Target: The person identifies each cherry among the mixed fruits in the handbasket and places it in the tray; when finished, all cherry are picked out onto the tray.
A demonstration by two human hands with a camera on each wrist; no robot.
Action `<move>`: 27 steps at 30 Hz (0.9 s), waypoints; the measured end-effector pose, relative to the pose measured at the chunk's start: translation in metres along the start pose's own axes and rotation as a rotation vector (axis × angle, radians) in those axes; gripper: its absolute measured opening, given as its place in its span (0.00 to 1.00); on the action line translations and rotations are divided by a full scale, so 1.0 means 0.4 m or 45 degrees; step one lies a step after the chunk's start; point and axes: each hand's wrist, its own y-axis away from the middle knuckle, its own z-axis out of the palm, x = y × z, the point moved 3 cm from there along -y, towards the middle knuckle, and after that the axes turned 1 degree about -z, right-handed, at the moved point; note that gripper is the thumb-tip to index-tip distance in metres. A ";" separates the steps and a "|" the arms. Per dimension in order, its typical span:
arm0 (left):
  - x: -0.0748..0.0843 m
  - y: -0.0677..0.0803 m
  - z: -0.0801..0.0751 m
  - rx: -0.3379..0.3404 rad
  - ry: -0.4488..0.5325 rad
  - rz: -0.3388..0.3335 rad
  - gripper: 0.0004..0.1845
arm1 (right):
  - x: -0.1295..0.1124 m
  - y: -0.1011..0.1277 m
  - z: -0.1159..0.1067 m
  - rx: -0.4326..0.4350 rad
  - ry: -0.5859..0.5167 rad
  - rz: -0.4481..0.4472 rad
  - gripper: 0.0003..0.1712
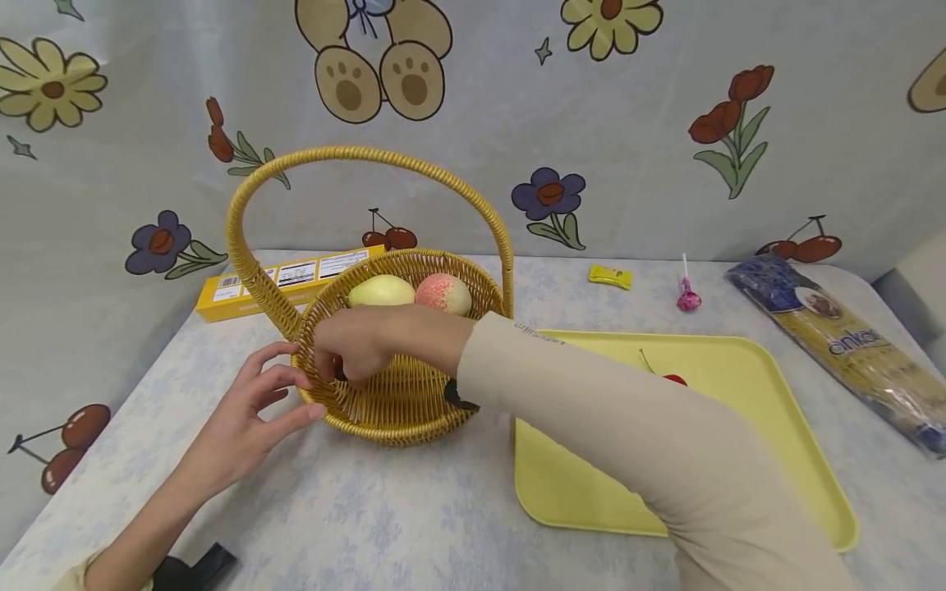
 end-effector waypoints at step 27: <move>-0.004 -0.003 0.000 0.006 0.002 0.029 0.11 | -0.009 0.283 0.044 0.562 -0.026 0.035 0.16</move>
